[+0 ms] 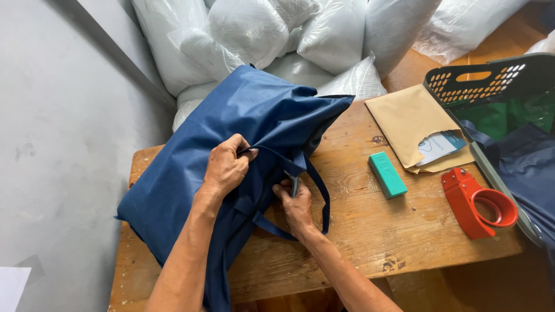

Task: The person scrubs a blue tote bag with a green sponge, then uses a small blue brush to clean the bag's handles and seams. The person works on a wooden table in a room with stacked white packages.

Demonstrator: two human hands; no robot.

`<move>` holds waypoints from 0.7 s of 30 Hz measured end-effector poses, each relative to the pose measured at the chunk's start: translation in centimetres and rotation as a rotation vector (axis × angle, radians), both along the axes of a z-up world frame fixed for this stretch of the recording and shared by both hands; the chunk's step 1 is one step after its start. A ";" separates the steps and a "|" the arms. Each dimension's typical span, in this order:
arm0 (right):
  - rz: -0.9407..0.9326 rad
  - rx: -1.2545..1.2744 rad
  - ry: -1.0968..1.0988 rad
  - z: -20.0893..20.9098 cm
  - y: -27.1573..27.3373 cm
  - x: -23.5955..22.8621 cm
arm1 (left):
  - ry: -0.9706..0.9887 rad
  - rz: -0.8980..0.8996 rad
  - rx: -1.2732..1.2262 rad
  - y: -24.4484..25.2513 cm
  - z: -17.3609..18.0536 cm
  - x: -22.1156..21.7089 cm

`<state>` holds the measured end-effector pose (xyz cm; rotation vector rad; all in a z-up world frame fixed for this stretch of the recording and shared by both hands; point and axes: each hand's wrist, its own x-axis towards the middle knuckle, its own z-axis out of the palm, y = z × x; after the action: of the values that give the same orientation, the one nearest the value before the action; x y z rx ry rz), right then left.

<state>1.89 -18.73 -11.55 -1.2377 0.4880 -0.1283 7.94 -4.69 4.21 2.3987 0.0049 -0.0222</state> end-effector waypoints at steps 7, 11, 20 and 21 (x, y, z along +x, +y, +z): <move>-0.025 -0.083 -0.102 1.9 -1.0 -1.8 | -0.009 -0.042 -0.158 -0.3 0.8 -0.5; -0.186 -0.242 -0.350 5.2 -3.0 -0.6 | 0.021 -0.085 -0.218 0.0 0.5 -0.3; 0.260 -0.788 -0.574 11.0 -5.2 8.4 | -0.131 -0.130 -0.186 0.0 -0.9 -0.4; 0.339 -0.806 -0.555 11.1 -5.2 9.3 | -0.173 -0.121 -0.166 0.0 -1.2 -0.3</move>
<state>11.23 -23.94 -0.42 -1.9612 -0.3037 -0.3912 7.66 -4.70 3.03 2.2246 -0.2144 0.1238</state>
